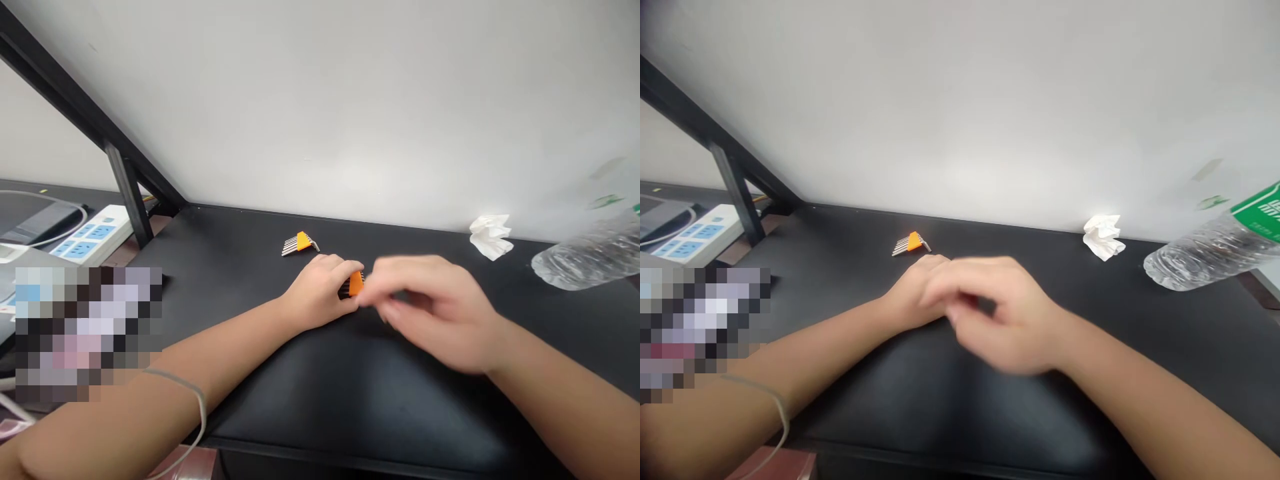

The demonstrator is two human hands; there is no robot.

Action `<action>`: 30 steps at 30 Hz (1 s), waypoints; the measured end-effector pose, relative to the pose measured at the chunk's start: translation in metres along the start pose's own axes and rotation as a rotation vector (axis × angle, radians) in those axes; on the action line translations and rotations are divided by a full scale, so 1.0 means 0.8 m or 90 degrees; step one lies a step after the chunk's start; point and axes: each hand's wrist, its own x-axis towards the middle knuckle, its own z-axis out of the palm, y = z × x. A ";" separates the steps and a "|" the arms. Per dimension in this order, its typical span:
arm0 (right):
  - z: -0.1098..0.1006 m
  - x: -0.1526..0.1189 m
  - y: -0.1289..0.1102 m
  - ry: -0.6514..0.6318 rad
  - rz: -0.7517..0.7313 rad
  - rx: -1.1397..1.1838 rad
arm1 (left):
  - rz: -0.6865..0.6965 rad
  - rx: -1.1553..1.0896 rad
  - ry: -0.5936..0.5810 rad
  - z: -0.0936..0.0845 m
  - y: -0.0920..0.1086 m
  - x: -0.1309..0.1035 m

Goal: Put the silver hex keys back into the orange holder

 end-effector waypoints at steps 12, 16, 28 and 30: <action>0.039 -0.017 0.131 -0.038 0.169 -0.180 | -0.062 0.141 -0.081 -0.011 0.013 0.002; 0.041 -0.020 0.134 -0.056 0.126 -0.248 | -0.041 0.161 -0.067 -0.040 0.012 0.006; 0.027 -0.020 0.160 -0.025 0.188 -0.485 | -0.313 0.120 -0.133 -0.095 -0.102 0.008; 0.024 -0.020 0.162 -0.003 0.233 -0.495 | -0.325 0.077 -0.100 -0.087 -0.108 0.007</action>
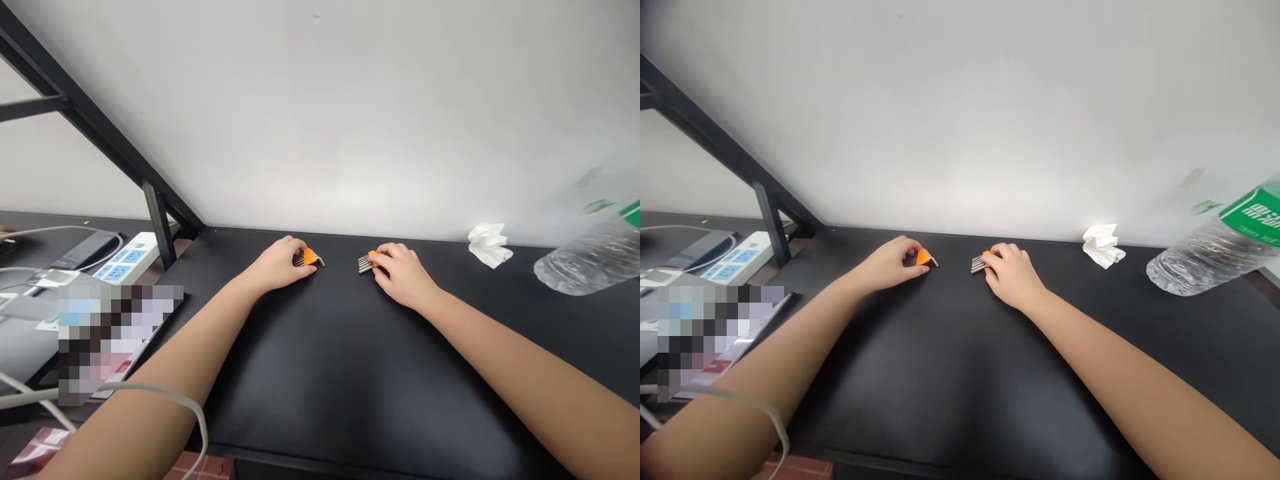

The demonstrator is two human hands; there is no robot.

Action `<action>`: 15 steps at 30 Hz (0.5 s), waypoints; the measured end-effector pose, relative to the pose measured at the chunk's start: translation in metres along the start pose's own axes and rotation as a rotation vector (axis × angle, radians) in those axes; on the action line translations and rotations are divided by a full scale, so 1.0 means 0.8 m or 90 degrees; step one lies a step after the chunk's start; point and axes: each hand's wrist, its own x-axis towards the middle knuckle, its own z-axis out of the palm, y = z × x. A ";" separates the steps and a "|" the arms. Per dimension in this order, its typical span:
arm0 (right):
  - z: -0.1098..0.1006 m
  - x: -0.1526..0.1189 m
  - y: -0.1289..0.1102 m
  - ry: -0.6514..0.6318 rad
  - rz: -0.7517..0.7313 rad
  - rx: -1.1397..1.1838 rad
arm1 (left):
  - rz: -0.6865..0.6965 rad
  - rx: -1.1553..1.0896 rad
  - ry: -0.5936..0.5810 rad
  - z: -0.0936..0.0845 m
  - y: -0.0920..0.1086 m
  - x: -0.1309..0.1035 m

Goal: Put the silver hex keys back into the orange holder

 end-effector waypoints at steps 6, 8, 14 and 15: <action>0.002 0.000 -0.006 -0.006 0.050 -0.007 | -0.008 -0.060 0.045 0.015 0.007 0.000; 0.001 -0.001 -0.009 -0.002 0.064 -0.011 | 0.007 -0.098 0.022 0.016 0.013 -0.005; -0.016 -0.010 -0.038 0.120 -0.022 0.147 | 0.120 -0.141 -0.001 0.015 0.049 -0.027; -0.018 -0.012 -0.047 0.077 -0.031 0.236 | 0.144 -0.156 -0.003 0.016 0.055 -0.031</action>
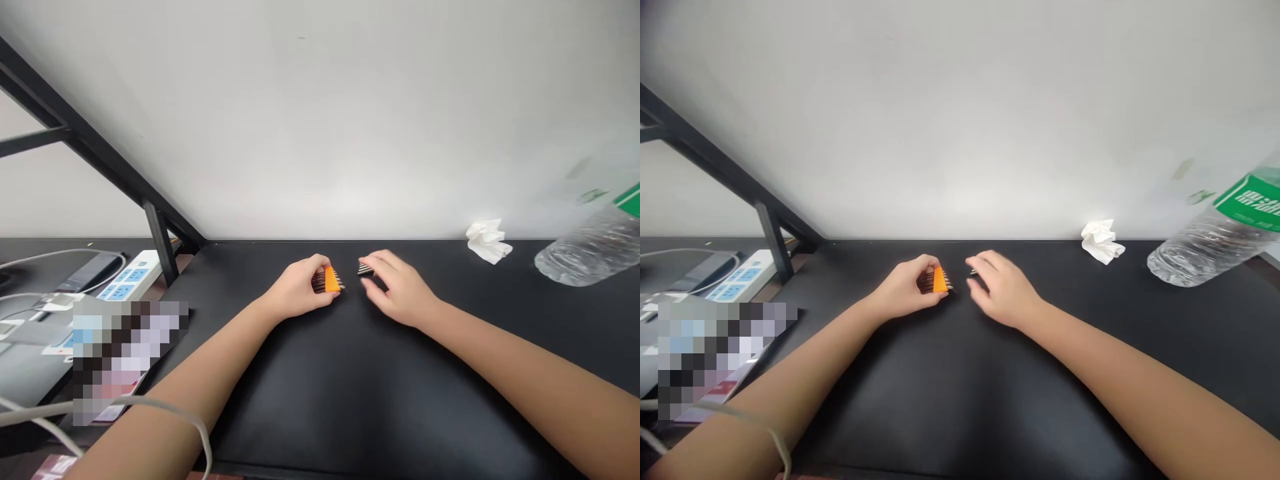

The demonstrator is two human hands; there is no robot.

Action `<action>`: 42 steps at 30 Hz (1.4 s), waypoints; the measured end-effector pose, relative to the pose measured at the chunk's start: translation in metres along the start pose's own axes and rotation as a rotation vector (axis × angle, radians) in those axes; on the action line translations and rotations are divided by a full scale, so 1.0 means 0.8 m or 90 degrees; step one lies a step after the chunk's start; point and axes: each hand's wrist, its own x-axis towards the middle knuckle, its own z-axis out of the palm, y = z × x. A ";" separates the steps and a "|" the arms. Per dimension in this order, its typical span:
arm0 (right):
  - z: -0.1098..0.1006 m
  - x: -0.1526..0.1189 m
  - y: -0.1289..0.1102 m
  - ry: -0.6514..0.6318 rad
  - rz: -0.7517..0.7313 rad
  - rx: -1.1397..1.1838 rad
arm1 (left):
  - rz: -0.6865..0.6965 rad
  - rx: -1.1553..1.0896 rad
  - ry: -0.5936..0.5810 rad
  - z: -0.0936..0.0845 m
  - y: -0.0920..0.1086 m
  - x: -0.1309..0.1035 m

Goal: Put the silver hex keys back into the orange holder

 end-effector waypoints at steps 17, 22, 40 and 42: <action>0.018 -0.007 -0.021 -0.110 0.077 0.125 | 0.030 -0.035 -0.008 0.015 0.012 -0.009; 0.024 -0.008 -0.020 -0.061 -0.001 -0.060 | 0.025 -0.019 -0.018 0.015 0.018 -0.009; 0.015 -0.003 -0.020 -0.122 0.061 0.137 | 0.075 -0.087 -0.028 0.018 0.016 -0.011; 0.016 -0.004 -0.021 -0.110 0.059 0.121 | 0.075 -0.091 -0.031 0.019 0.016 -0.011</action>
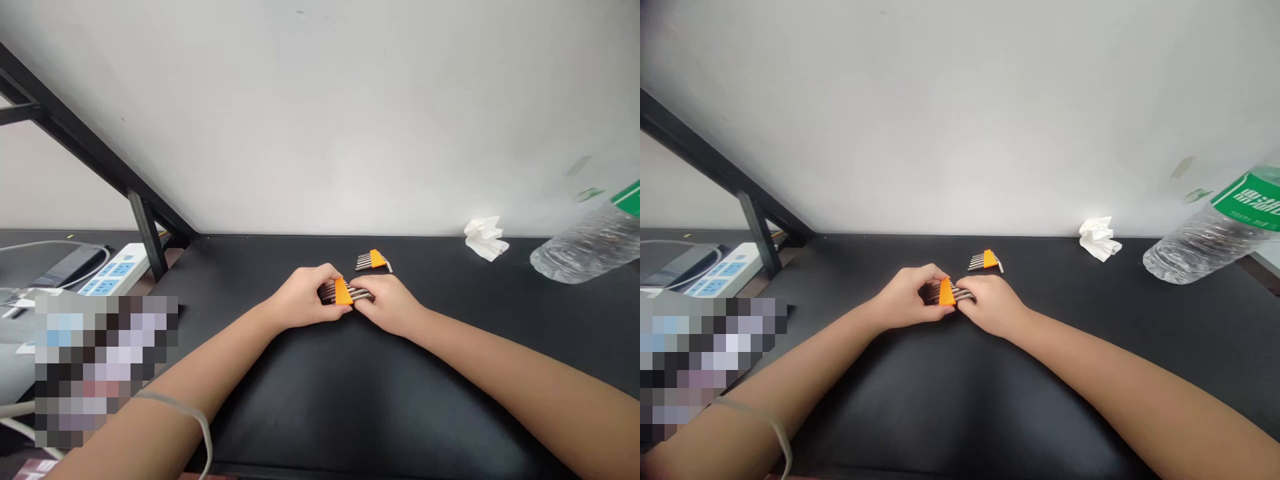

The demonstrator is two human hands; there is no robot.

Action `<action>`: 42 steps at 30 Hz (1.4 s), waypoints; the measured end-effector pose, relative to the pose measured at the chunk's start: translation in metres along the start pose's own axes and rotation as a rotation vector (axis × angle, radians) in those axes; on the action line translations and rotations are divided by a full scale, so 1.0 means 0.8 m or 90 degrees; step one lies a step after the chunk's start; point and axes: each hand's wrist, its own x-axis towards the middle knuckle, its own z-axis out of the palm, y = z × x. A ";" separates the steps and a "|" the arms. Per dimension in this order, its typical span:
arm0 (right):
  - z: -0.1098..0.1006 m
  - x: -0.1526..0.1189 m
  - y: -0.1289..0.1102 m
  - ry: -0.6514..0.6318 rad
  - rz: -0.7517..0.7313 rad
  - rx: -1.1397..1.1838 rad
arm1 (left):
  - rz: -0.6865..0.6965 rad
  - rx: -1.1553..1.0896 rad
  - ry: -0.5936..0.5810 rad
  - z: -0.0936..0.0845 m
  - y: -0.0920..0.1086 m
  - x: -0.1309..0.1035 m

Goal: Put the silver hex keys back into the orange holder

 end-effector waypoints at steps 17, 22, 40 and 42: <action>-0.032 0.005 0.013 -0.268 0.192 0.584 | 0.028 -0.044 -0.017 -0.017 -0.010 0.003; -0.028 0.003 0.010 -0.317 0.251 0.812 | 0.060 -0.091 -0.013 -0.016 -0.005 0.000; -0.032 -0.002 0.027 -0.351 0.182 0.938 | 0.081 -0.136 -0.037 -0.019 -0.013 0.004; -0.034 0.000 0.026 -0.335 0.202 0.912 | 0.082 -0.088 -0.022 -0.019 -0.017 0.004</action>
